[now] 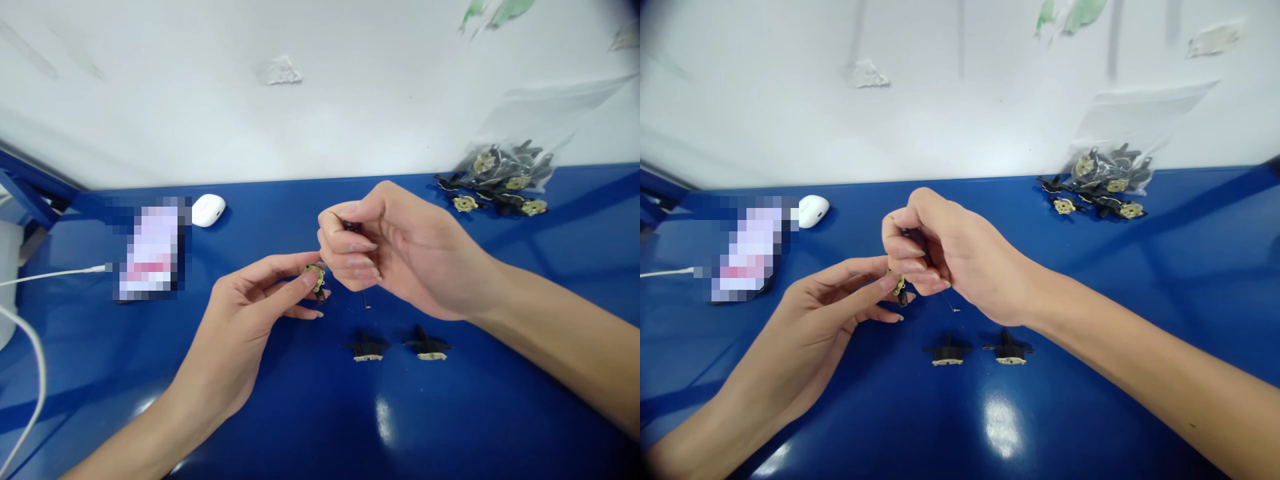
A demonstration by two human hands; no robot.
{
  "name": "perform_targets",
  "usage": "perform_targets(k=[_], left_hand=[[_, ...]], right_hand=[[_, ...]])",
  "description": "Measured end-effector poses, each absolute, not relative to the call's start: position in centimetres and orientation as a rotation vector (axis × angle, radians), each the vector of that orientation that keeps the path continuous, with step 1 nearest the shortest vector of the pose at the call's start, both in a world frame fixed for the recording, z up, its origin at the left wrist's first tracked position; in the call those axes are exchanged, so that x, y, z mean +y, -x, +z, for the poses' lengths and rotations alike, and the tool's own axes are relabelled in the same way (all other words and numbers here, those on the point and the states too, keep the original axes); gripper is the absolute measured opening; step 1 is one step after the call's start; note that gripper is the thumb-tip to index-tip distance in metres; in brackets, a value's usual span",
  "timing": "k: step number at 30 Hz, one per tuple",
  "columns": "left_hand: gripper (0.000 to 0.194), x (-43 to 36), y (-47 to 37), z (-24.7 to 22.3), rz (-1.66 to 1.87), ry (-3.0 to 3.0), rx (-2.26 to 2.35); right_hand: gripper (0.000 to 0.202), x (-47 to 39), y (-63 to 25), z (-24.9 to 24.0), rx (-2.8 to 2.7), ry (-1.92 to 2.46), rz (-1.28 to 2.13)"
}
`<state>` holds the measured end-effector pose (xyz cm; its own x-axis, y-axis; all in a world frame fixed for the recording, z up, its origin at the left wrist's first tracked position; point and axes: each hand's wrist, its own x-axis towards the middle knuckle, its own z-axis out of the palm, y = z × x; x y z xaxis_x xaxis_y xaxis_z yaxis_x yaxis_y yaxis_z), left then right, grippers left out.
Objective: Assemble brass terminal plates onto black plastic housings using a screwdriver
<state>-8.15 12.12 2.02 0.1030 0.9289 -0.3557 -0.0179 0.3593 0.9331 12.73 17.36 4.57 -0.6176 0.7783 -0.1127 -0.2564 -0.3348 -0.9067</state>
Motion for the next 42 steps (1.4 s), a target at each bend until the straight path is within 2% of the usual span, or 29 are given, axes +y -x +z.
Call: perform_targets(k=[7,14,22,26,31,42], left_hand=[[0.017,12.1,8.3,2.0,0.855,-0.945,1.262],[0.010,11.8,8.3,2.1,0.840,-0.956,1.205],[0.023,11.6,8.0,2.0,0.742,-1.022,1.129],[0.018,11.5,8.0,1.8,0.718,-1.034,1.112],[0.006,11.3,8.1,1.8,0.727,-1.086,1.100],[0.005,11.3,8.2,1.8,0.779,-1.124,1.078]], right_hand=[[0.055,17.5,-12.8,4.5,-1.240,0.746,2.000],[0.049,17.3,-13.2,6.2,-1.224,0.711,1.913],[0.048,16.8,-14.1,8.4,-1.120,0.760,1.779],[0.046,16.8,-14.1,8.8,-1.122,0.824,1.726],[0.053,16.5,-13.6,8.7,-1.080,0.758,1.734],[0.066,16.5,-13.5,8.3,-1.025,0.574,1.856]])
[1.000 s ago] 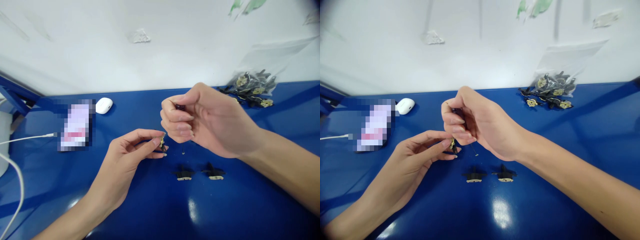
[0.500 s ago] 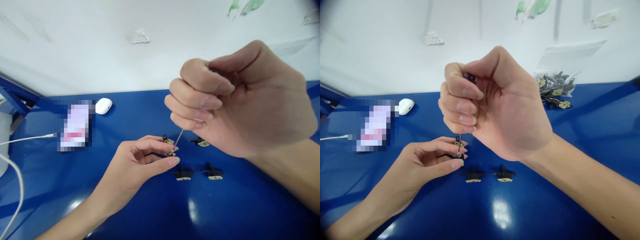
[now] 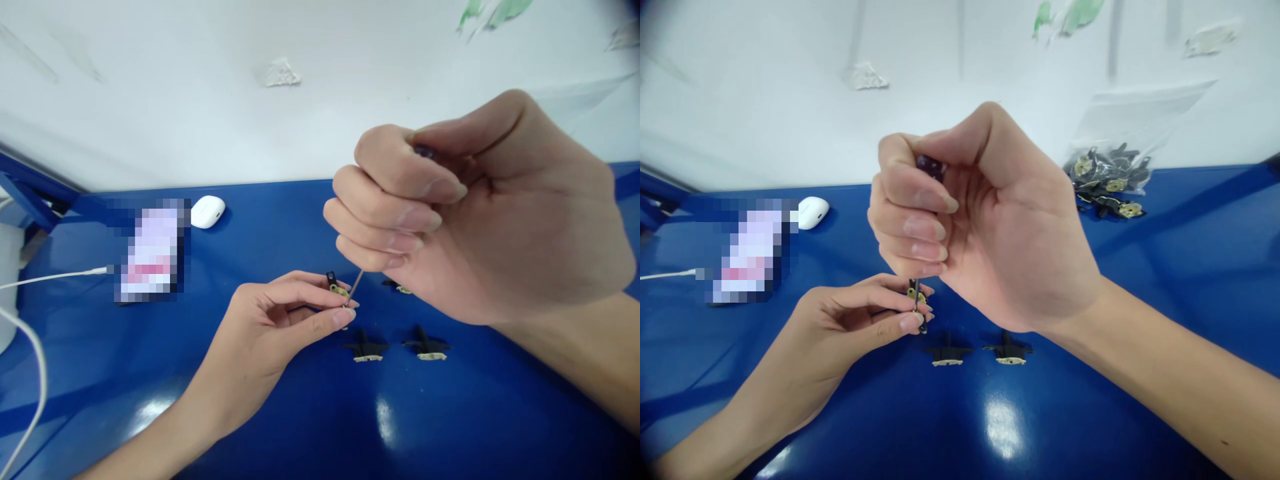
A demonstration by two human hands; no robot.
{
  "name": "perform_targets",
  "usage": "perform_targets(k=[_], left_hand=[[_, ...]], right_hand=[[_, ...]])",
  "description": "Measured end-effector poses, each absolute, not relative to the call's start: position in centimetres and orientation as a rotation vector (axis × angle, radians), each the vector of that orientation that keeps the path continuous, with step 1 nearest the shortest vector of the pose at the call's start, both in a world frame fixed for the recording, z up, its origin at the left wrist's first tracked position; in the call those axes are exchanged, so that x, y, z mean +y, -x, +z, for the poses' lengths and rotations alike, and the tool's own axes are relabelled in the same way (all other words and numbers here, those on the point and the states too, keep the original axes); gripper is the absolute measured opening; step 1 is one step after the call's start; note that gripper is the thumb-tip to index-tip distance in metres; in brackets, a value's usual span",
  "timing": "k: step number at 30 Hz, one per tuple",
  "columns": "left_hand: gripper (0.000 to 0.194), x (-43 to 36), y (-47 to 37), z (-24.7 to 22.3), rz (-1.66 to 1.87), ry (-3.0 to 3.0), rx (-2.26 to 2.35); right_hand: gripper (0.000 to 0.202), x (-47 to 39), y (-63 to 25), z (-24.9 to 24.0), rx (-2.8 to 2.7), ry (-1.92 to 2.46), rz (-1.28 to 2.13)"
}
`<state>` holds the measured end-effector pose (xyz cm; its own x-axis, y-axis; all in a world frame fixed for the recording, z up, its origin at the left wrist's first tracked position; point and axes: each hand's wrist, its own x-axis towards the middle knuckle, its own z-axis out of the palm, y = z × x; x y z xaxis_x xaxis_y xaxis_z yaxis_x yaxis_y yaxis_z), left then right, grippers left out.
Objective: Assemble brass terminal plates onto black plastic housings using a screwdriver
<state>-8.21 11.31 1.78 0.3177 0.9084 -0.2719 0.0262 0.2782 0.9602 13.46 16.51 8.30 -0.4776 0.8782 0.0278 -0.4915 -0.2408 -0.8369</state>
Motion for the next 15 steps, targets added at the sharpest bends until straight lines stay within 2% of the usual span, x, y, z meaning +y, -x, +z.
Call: perform_targets(k=[5,10,15], left_hand=[[0.006,11.3,8.1,1.9,0.801,-1.107,1.049],[0.010,11.2,8.0,2.0,0.830,-1.064,0.987],[0.040,11.2,7.9,2.3,0.850,-0.905,0.954]], right_hand=[[0.055,16.3,-13.4,8.0,-0.959,0.575,1.845],[0.054,16.2,-13.7,8.2,-0.973,0.615,1.860],[0.053,16.8,-14.0,9.5,-0.937,0.677,1.865]])
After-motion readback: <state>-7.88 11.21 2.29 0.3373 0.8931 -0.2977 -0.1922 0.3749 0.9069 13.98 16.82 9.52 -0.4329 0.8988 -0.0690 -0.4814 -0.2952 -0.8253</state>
